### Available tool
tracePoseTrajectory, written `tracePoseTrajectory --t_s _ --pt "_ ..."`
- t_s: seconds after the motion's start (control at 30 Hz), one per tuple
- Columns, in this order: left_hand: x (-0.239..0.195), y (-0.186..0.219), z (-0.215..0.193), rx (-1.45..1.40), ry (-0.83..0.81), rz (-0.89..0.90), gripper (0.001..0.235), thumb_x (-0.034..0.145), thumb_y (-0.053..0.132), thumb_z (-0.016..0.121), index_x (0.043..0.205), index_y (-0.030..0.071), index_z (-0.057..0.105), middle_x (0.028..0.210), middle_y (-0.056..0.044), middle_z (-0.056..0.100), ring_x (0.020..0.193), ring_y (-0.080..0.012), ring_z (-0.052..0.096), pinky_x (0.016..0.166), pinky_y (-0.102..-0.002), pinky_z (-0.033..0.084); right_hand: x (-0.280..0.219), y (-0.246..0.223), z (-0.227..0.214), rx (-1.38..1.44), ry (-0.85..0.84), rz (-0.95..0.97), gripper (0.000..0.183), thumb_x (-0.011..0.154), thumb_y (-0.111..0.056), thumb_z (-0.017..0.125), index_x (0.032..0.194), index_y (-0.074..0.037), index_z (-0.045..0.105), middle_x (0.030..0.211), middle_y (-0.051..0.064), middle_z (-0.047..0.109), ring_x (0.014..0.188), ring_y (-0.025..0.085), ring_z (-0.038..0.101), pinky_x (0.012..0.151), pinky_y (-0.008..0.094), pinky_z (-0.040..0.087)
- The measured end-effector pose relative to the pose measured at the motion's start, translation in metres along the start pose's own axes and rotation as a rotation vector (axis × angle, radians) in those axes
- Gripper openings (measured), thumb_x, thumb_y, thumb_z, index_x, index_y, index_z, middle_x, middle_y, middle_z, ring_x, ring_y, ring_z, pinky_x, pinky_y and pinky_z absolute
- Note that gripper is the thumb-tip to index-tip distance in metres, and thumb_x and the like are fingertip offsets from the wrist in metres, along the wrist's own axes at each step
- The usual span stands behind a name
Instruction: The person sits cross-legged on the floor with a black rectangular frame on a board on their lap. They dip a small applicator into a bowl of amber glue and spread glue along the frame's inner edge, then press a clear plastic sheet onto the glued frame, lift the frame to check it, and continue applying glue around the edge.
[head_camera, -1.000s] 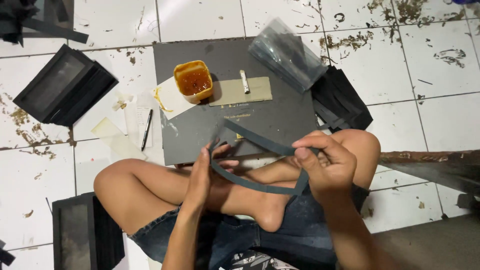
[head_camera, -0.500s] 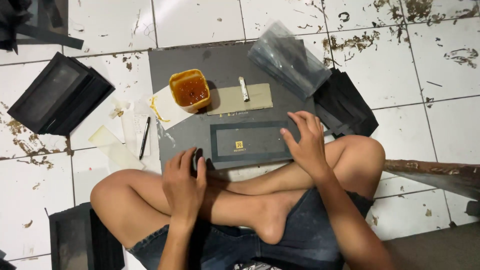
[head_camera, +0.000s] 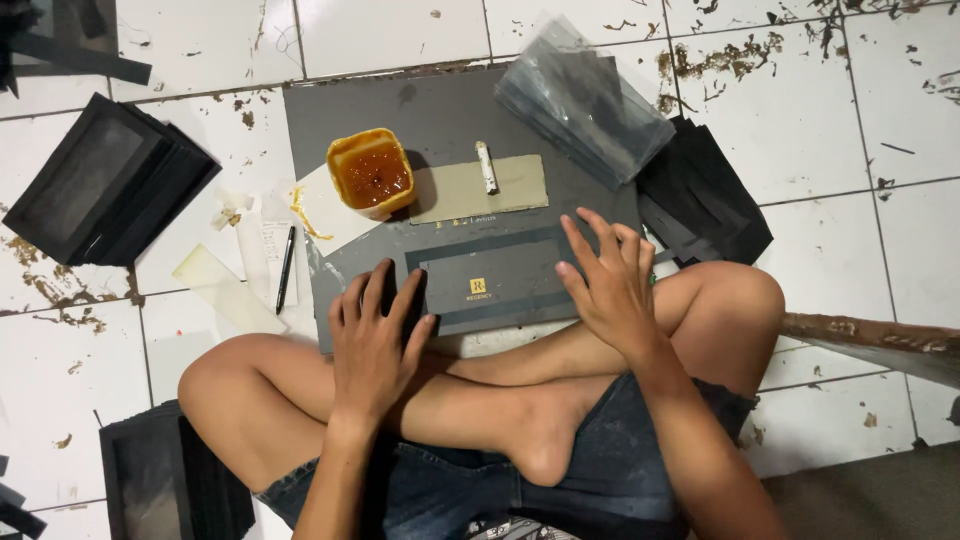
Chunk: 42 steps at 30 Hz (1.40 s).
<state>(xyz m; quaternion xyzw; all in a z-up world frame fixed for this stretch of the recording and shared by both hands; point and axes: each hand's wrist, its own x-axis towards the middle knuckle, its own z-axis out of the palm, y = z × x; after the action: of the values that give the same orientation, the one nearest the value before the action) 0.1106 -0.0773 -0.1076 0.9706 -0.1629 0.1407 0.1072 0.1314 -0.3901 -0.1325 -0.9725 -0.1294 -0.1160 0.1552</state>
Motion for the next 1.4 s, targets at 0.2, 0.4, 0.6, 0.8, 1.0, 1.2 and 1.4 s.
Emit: tracePoseTrajectory --t_s 0.2,0.4,0.6,0.8,1.0,1.2,1.4 --pt "0.004 -0.010 0.009 -0.004 -0.028 0.001 0.048 0.100 0.050 0.057 0.144 0.031 0.057 0.145 -0.007 0.050 0.133 -0.0281 0.042 0.105 -0.045 0.031 0.000 -0.002 0.003 -0.052 -0.009 0.018 0.044 0.105 -0.032 0.055 0.147 -0.021 0.058 0.153 0.006 0.046 0.124 0.032 0.041 0.101 0.050 0.029" --pt "0.013 -0.022 0.012 -0.056 0.012 0.007 0.044 0.101 0.049 0.056 0.142 0.034 0.059 0.139 -0.001 0.053 0.125 -0.0241 0.046 0.101 -0.041 0.033 0.022 -0.015 0.011 0.223 0.222 0.100 0.030 0.102 -0.028 0.068 0.127 -0.012 0.071 0.122 0.005 0.063 0.112 0.028 0.057 0.089 0.042 0.040" --pt "0.015 -0.025 0.013 -0.076 0.005 -0.026 0.044 0.098 0.044 0.059 0.140 0.032 0.060 0.136 0.000 0.054 0.120 -0.0259 0.048 0.094 -0.042 0.037 0.103 -0.055 0.036 0.300 0.250 0.154 0.033 0.092 -0.031 0.081 0.109 -0.006 0.069 0.091 0.008 0.063 0.084 0.031 0.067 0.075 0.043 0.053" --pt "0.018 -0.027 0.012 -0.106 0.024 -0.049 0.043 0.097 0.044 0.059 0.137 0.030 0.062 0.133 -0.001 0.056 0.117 -0.0258 0.051 0.090 -0.041 0.039 0.129 -0.048 0.066 0.190 0.254 0.349 0.017 0.091 -0.028 0.080 0.094 -0.015 0.070 0.073 0.004 0.068 0.074 0.036 0.071 0.066 0.048 0.052" --pt "0.022 -0.029 0.003 -0.261 0.093 -0.084 0.039 0.097 0.035 0.062 0.134 0.021 0.064 0.128 -0.004 0.060 0.117 -0.0275 0.055 0.093 -0.042 0.041 0.117 -0.032 0.061 0.920 0.337 0.497 0.018 0.109 -0.014 0.062 0.121 0.000 0.064 0.081 0.009 0.068 0.066 0.014 0.065 0.062 0.025 0.051" --pt "0.044 -0.039 -0.013 -0.588 0.336 -0.061 0.022 0.103 0.024 0.057 0.116 0.012 0.070 0.101 -0.001 0.066 0.099 -0.0234 0.065 0.082 -0.036 0.049 0.096 -0.057 0.046 1.031 0.332 0.452 0.028 0.105 -0.004 0.067 0.131 0.005 0.064 0.089 0.012 0.060 0.067 0.013 0.058 0.064 0.028 0.051" --pt "0.084 -0.065 -0.008 -0.721 0.543 0.002 0.022 0.107 0.017 0.045 0.096 0.010 0.062 0.075 -0.002 0.052 0.070 -0.0275 0.058 0.065 -0.038 0.048 0.087 -0.074 0.058 1.330 0.381 0.451 0.024 0.107 -0.006 0.063 0.127 0.006 0.058 0.082 0.012 0.055 0.068 0.017 0.058 0.065 0.028 0.051"
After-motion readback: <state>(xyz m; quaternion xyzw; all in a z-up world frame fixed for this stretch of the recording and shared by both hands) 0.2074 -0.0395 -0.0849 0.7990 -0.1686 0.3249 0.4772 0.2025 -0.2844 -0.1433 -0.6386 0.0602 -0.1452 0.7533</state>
